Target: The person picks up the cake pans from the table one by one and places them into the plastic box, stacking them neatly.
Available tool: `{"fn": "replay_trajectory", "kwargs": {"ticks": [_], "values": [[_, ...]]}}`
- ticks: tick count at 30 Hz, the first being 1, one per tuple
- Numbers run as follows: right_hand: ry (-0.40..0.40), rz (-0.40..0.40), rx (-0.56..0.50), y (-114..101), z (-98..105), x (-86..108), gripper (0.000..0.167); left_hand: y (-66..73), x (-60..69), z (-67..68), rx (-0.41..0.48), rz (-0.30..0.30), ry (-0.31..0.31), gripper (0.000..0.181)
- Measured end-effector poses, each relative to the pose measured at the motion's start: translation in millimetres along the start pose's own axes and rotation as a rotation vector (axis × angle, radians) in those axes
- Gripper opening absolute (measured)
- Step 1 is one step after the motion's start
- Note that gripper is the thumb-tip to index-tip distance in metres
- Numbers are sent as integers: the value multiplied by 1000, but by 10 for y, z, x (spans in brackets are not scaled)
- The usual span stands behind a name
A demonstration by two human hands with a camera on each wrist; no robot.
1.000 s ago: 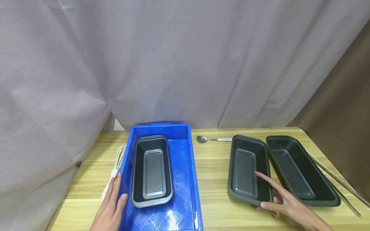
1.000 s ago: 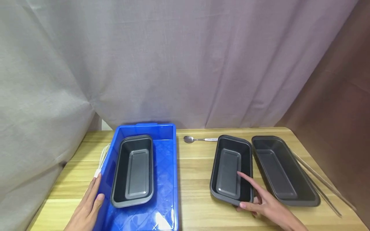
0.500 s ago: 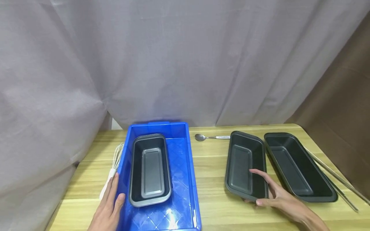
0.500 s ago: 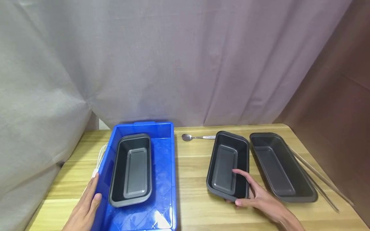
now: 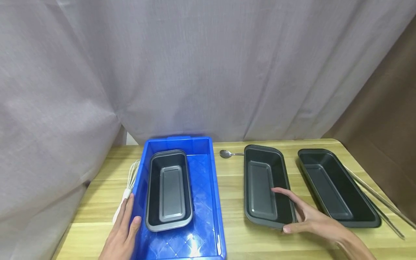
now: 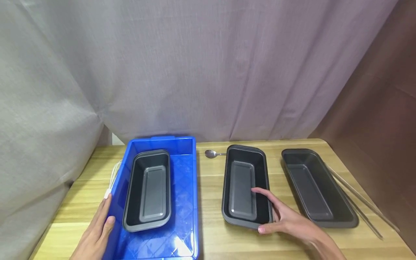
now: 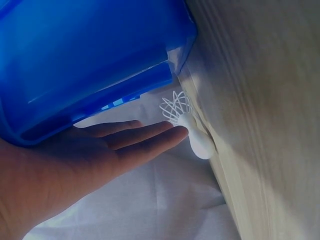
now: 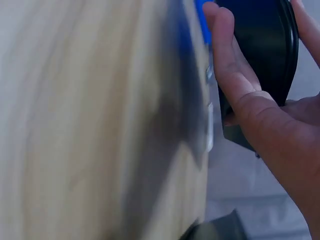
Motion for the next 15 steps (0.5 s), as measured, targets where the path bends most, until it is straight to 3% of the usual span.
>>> {"fn": "replay_trajectory", "kwargs": {"ticks": [3,10,15], "values": [[-37,-9,-32,-124,-47,-31,97,10,5,7,-2,-1,-1,65],[-48,-71,109,-365,-211,-59,71,20,14,10,4,9,15,65],[-58,-55,140,-536,-351,-119,73,38,15,15,-3,0,20,65]]}}
Point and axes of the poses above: each hand's wrist, its own x-axis away from the middle knuckle, its own z-axis out of the back of the hand, y = z × x, the point moved 3 cm from there along -x, towards the middle knuckle, and after that the axes turned 10 degrees about y, right-handed, at the moved point
